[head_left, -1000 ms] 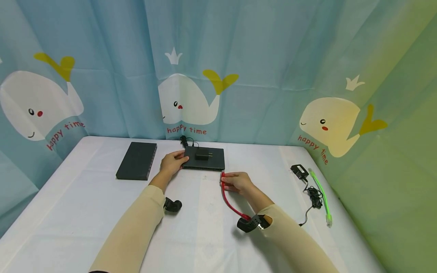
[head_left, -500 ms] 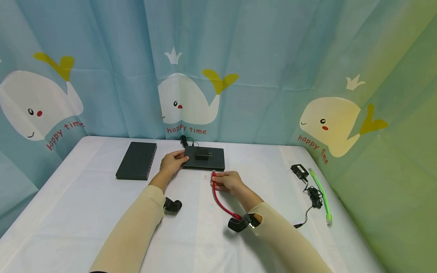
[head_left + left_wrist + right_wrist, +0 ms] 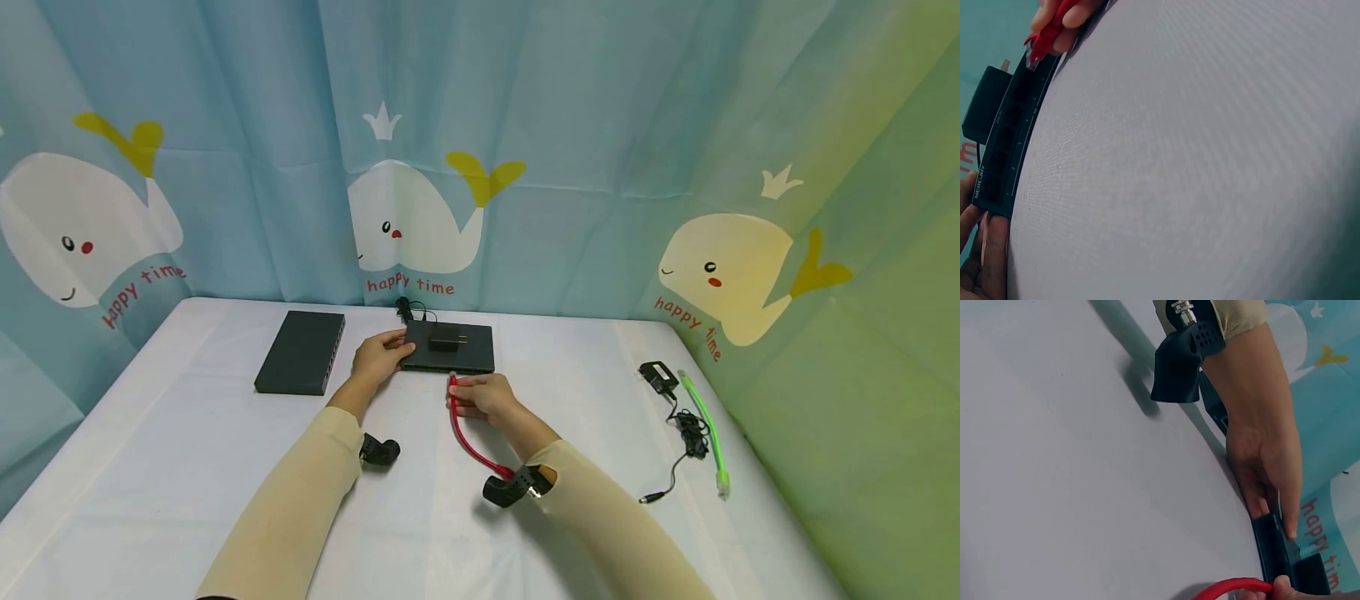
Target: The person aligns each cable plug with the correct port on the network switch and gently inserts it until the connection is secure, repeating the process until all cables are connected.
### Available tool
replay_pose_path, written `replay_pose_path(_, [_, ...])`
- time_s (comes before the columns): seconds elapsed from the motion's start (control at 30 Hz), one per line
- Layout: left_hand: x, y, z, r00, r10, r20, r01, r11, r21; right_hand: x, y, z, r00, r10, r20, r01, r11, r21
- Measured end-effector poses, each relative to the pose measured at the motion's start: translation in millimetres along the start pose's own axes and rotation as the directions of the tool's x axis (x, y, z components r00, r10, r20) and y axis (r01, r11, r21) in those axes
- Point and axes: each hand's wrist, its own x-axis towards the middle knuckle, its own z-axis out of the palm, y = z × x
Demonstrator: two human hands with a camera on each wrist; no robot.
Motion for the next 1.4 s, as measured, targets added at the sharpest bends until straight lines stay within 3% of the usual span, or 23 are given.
replay_pose_path(0.7, [3.9,-4.6,2.3,1.0,0.003,-0.01,-0.003,1.0,0.018,6.7,-6,17,1.0,0.007,-0.019,-0.008,0.999,-0.034])
replay_pose_path(1.03, [5.7,-1.4,1.8,1.0,0.016,-0.002,-0.016,1.0,0.027,11.7,-9,19,0.997,0.031,-0.072,-0.033,0.999,-0.014])
replay_pose_path(1.27, [13.7,5.1,-2.6,1.0,-0.03,0.005,0.03,1.0,0.007,10.3,-4,17,0.999,-0.019,-0.048,0.018,1.0,-0.021])
replay_pose_path(1.4, [17.6,9.3,-1.9,1.0,-0.019,-0.019,0.021,0.997,0.08,8.0,-2,18,0.998,-0.052,-0.034,0.051,0.998,-0.032])
